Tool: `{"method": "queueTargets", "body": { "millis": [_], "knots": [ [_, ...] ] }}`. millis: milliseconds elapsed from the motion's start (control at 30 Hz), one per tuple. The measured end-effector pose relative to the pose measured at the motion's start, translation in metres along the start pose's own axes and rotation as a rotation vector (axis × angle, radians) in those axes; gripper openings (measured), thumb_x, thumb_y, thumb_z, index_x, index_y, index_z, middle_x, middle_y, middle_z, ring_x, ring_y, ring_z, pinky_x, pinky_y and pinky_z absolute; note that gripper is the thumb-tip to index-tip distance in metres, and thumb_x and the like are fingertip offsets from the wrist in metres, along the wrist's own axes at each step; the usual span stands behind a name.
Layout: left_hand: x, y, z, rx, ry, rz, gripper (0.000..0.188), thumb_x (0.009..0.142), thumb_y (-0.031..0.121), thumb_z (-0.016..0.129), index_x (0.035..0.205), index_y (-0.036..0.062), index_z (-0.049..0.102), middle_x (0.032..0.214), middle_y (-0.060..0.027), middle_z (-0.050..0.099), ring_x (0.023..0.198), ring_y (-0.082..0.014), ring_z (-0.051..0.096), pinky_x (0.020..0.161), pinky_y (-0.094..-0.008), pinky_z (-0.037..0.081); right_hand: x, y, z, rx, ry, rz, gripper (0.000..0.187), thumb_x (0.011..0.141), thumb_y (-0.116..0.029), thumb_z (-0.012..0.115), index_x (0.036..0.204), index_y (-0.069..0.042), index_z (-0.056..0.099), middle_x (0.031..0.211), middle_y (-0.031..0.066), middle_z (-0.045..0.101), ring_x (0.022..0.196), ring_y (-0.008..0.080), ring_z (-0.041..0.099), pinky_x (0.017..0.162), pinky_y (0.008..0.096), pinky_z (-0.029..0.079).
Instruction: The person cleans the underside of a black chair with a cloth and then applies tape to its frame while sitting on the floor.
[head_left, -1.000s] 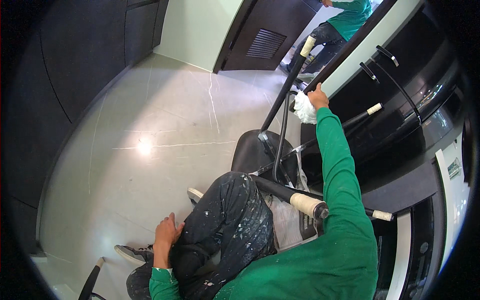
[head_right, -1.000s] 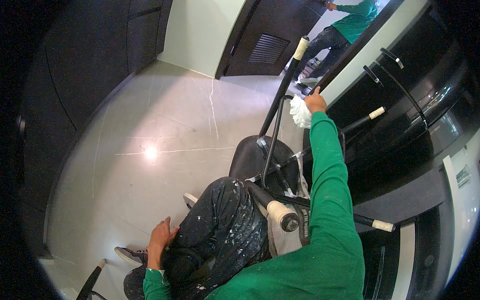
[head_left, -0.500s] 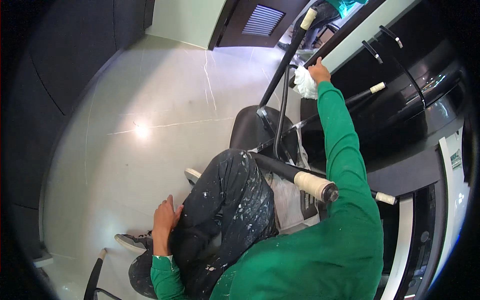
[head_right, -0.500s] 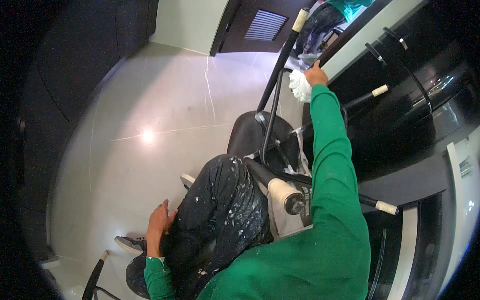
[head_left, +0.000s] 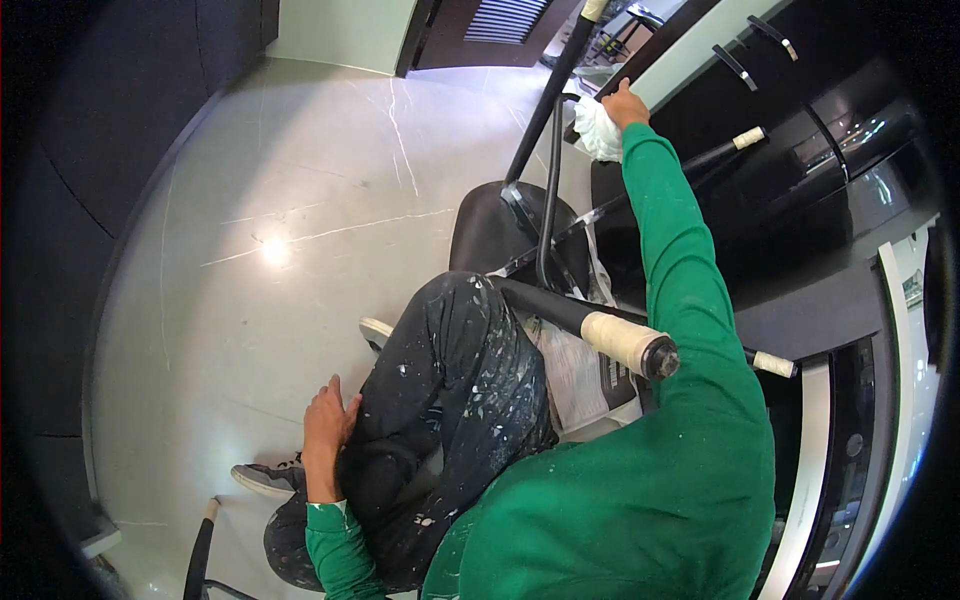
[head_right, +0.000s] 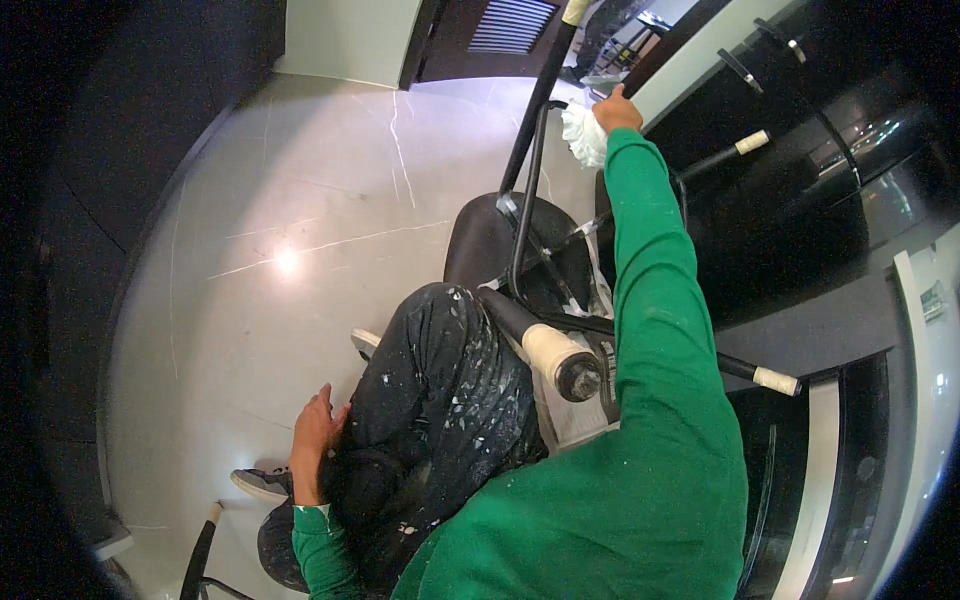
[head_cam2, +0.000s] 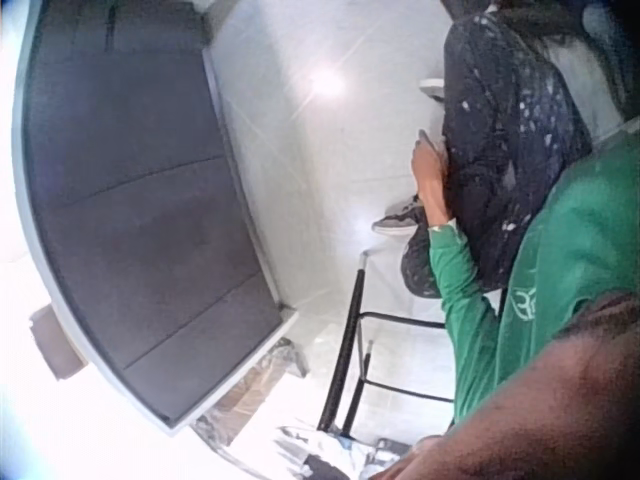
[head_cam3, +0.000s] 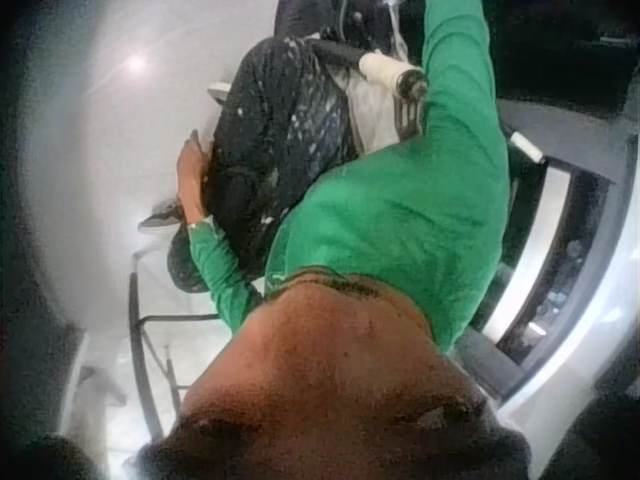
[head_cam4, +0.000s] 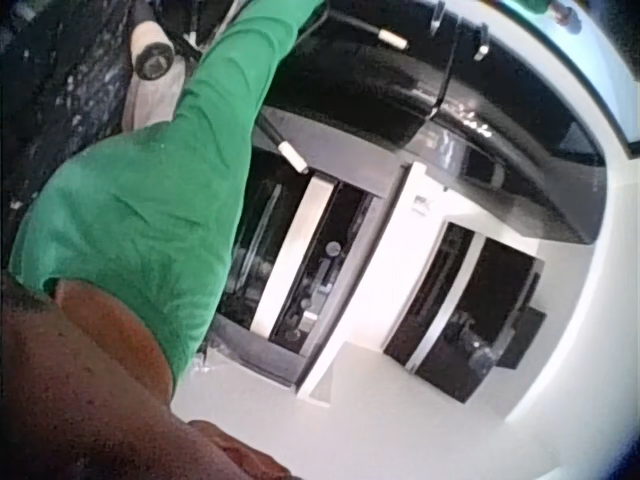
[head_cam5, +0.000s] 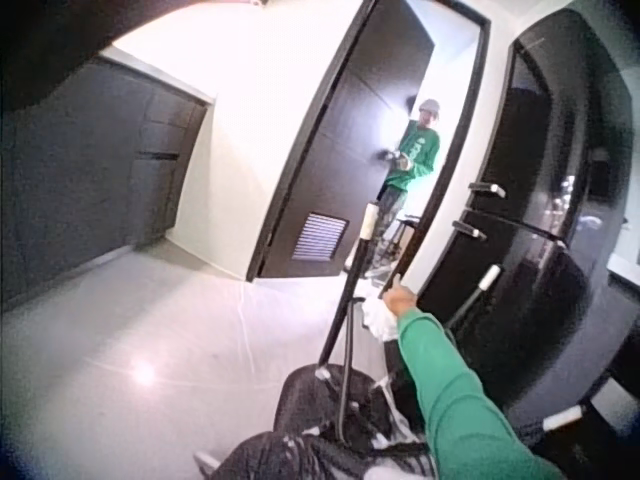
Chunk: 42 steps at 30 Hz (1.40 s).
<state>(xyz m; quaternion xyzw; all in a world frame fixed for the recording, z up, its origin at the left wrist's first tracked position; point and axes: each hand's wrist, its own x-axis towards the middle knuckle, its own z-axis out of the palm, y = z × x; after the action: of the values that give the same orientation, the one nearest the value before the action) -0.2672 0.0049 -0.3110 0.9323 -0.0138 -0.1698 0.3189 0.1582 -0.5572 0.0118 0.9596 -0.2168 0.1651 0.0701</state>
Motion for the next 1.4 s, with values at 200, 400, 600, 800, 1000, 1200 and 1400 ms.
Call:
{"method": "queueTargets", "body": {
  "millis": [200,400,600,800,1000,1200,1400],
  "knots": [
    [0.000,0.001,-0.002,-0.002,0.004,0.002,0.060,0.094,0.035,0.064,0.135,-0.0055,0.048,0.108,-0.0296,0.064,0.099,-0.0451,0.063,0.084,-0.0500,0.052,-0.002,-0.008,0.001,-0.014,-0.010,0.032,0.089,0.080,-0.037,0.055,0.158,-0.010,0.022,0.125,0.0244,0.065,0.115,0.0391,0.064,0.100,0.0457,0.049],
    [0.001,0.007,-0.005,-0.008,-0.021,-0.016,0.058,0.094,0.035,0.064,0.133,-0.0048,0.049,0.107,-0.0287,0.064,0.099,-0.0448,0.063,0.084,-0.0498,0.052,0.001,0.002,0.001,-0.021,-0.010,0.044,0.088,0.082,-0.037,0.054,0.159,-0.011,0.021,0.127,0.0220,0.065,0.115,0.0383,0.064,0.100,0.0449,0.049],
    [0.002,0.000,-0.001,-0.037,-0.040,-0.029,0.060,0.093,0.036,0.065,0.134,-0.0045,0.048,0.109,-0.0279,0.064,0.101,-0.0441,0.063,0.087,-0.0489,0.052,-0.002,-0.003,0.001,0.001,-0.015,0.046,0.088,0.081,-0.035,0.056,0.158,-0.010,0.023,0.128,0.0219,0.064,0.117,0.0372,0.063,0.101,0.0449,0.049],
    [0.004,-0.001,0.003,-0.010,-0.012,-0.007,0.060,0.093,0.036,0.065,0.134,-0.0046,0.049,0.110,-0.0276,0.064,0.102,-0.0440,0.063,0.088,-0.0488,0.052,-0.003,0.001,0.000,0.022,0.010,0.047,0.083,0.085,-0.038,0.053,0.157,-0.008,0.025,0.125,0.0253,0.064,0.118,0.0405,0.061,0.103,0.0472,0.046],
    [0.000,0.000,-0.002,0.002,-0.018,-0.018,0.059,0.093,0.036,0.065,0.133,-0.0046,0.050,0.109,-0.0281,0.065,0.100,-0.0444,0.064,0.086,-0.0500,0.052,-0.014,-0.015,-0.004,0.029,0.005,0.072,0.085,0.081,-0.034,0.057,0.156,-0.006,0.028,0.129,0.0238,0.063,0.118,0.0382,0.063,0.101,0.0449,0.049],
    [0.000,0.005,-0.001,0.030,0.003,0.025,0.060,0.093,0.038,0.065,0.133,-0.0043,0.051,0.108,-0.0284,0.066,0.099,-0.0434,0.065,0.085,-0.0501,0.053,-0.015,0.004,-0.004,0.004,0.116,0.042,0.070,0.087,-0.027,0.051,0.149,0.000,0.037,0.114,0.0246,0.069,0.105,0.0375,0.069,0.092,0.0473,0.053],
    [0.008,-0.015,0.007,-0.002,-0.048,-0.028,0.066,0.093,0.044,0.063,0.135,-0.0050,0.049,0.111,-0.0281,0.066,0.104,-0.0439,0.064,0.087,-0.0492,0.052,-0.052,-0.015,-0.035,0.016,0.267,-0.219,0.054,0.090,-0.020,0.056,0.141,-0.005,0.049,0.093,0.0231,0.073,0.087,0.0379,0.072,0.078,0.0512,0.056]
  ]
}}
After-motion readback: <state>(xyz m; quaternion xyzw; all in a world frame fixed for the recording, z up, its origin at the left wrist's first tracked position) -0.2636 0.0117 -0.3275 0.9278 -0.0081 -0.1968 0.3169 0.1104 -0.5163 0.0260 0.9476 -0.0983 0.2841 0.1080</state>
